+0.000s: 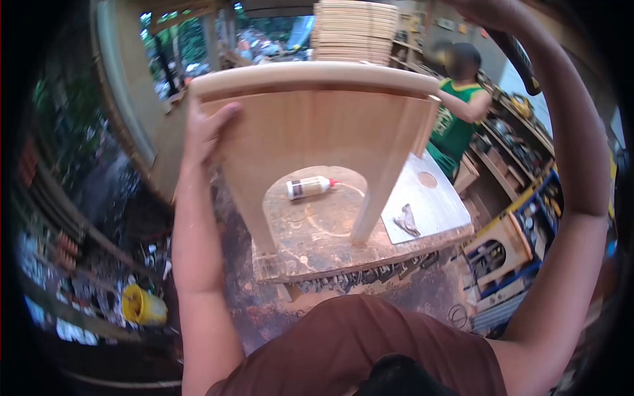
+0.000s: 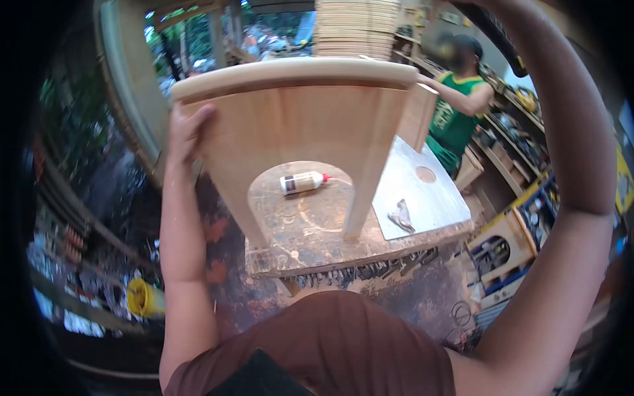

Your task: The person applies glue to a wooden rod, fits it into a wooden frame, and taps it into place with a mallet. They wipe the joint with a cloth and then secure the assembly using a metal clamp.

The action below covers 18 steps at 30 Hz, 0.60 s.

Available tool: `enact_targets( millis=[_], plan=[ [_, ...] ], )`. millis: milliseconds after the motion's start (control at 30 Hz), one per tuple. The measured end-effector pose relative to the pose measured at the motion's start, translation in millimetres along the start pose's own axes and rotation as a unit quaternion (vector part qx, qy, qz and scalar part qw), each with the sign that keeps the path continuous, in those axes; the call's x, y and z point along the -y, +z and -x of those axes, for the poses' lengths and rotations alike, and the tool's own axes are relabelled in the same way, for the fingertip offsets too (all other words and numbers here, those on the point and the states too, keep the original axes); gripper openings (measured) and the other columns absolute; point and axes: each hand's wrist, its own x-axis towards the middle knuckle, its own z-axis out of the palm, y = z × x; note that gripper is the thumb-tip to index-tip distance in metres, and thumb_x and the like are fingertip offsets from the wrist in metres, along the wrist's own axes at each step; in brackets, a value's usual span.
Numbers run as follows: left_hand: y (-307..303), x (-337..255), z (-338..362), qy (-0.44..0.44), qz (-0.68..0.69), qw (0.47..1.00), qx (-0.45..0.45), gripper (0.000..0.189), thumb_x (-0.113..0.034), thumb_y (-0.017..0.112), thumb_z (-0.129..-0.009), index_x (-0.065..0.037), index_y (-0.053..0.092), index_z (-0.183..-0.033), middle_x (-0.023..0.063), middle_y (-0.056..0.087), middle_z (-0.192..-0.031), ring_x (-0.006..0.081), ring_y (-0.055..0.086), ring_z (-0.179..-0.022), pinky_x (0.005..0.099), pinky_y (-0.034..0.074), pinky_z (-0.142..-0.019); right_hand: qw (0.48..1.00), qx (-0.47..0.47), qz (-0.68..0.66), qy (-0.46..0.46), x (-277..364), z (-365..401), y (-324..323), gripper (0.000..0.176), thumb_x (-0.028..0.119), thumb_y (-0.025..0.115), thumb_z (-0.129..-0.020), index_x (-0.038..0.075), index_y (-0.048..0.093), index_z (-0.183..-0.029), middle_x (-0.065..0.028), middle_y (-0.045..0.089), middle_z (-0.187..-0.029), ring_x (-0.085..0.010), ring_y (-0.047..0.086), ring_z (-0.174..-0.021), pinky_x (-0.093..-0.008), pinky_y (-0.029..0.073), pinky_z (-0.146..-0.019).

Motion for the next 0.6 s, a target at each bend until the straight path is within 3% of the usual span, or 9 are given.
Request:
enact_targets(
  millis=[33, 100, 167, 233, 300, 433, 500, 600],
  plan=[
    [0.2, 1.3, -0.8, 0.021, -0.025, 0.999, -0.007, 0.073, -0.009, 0.081, -0.078, -0.006, 0.04, -0.138, 0.0116, 0.058, -0.123, 0.0225, 0.061, -0.111, 0.0351, 0.054, -0.093, 0.998, -0.039, 0.043, -0.032, -42.4, -10.8, -2.6, 0.011, 0.005, 0.06, -0.081, 0.005, 0.048, -0.082, -0.0069, 0.054, -0.075, -0.019, 0.055, -0.066, -0.0343, 0.047, -0.061],
    [0.5, 3.0, 2.3, -0.002, -0.018, 1.0, -0.025, 0.071, -0.012, 0.082, -0.078, -0.004, 0.043, -0.137, 0.0106, 0.059, -0.124, 0.0221, 0.062, -0.11, 0.0338, 0.052, -0.094, 0.999, -0.024, 0.018, 0.02, -52.3, 15.3, -9.1, 0.009, 0.005, 0.059, -0.081, 0.002, 0.053, -0.088, -0.0101, 0.058, -0.078, -0.0238, 0.059, -0.07, -0.0376, 0.05, -0.067],
    [-1.1, 2.5, 1.5, 0.006, -0.043, 0.999, -0.014, 0.071, -0.016, 0.083, -0.078, -0.004, 0.043, -0.136, 0.0099, 0.06, -0.121, 0.022, 0.062, -0.109, 0.0345, 0.051, -0.095, 0.982, 0.068, 0.119, -0.13, -86.9, 22.3, 13.2, 0.015, 0.004, 0.058, -0.081, -0.001, 0.058, -0.096, -0.0162, 0.063, -0.084, -0.0315, 0.062, -0.078, -0.042, 0.05, -0.074],
    [4.0, 6.8, -0.4, 0.009, -0.07, 0.997, 0.004, 0.07, -0.025, 0.08, -0.082, -0.004, 0.042, -0.138, 0.0097, 0.058, -0.125, 0.0219, 0.058, -0.114, 0.0347, 0.048, -0.099, 0.958, 0.234, 0.094, -0.135, -88.0, 55.2, 21.5, 0.023, 0.003, 0.056, -0.081, -0.001, 0.061, -0.103, -0.0205, 0.065, -0.092, -0.0366, 0.063, -0.088, -0.0445, 0.049, -0.08],
    [-1.6, 20.1, -4.8, 0.008, -0.089, 0.996, 0.0, 0.069, -0.026, 0.079, -0.083, -0.004, 0.042, -0.137, 0.0098, 0.058, -0.125, 0.0217, 0.058, -0.114, 0.0346, 0.047, -0.099, 0.957, 0.271, 0.079, -0.063, -83.3, 59.6, 25.6, 0.023, 0.004, 0.056, -0.08, 0.0, 0.061, -0.102, -0.0208, 0.066, -0.094, -0.0357, 0.064, -0.091, -0.0441, 0.05, -0.08],
    [-7.6, 27.5, -6.6, 0.02, -0.086, 0.996, -0.008, 0.077, -0.024, 0.082, -0.079, -0.003, 0.04, -0.14, 0.0104, 0.056, -0.128, 0.023, 0.057, -0.116, 0.0348, 0.046, -0.1, 0.965, 0.239, 0.096, -0.058, -106.5, 58.8, 20.4, 0.024, 0.006, 0.057, -0.08, 0.0, 0.061, -0.103, -0.0202, 0.066, -0.093, -0.0352, 0.064, -0.091, -0.0431, 0.05, -0.08],
    [-8.7, 23.4, -2.6, 0.021, -0.093, 0.995, -0.005, 0.082, -0.025, 0.083, -0.079, -0.003, 0.037, -0.144, 0.0105, 0.055, -0.13, 0.0234, 0.055, -0.119, 0.0353, 0.044, -0.102, 0.964, 0.215, 0.098, -0.12, -130.0, 54.5, 22.7, 0.025, 0.008, 0.059, -0.079, 0.001, 0.061, -0.104, -0.0198, 0.067, -0.092, -0.0346, 0.065, -0.089, -0.0427, 0.05, -0.077],
    [2.8, 9.4, 7.8, 0.032, -0.111, 0.993, -0.006, 0.092, -0.025, 0.083, -0.079, -0.005, 0.029, -0.151, 0.0108, 0.051, -0.136, 0.0243, 0.051, -0.124, 0.0363, 0.04, -0.107, 0.97, 0.221, 0.066, -0.075, -151.6, 75.2, 1.8, 0.025, 0.012, 0.062, -0.079, 0.002, 0.062, -0.102, -0.0184, 0.067, -0.09, -0.0337, 0.066, -0.087, -0.043, 0.051, -0.076]
  ],
)
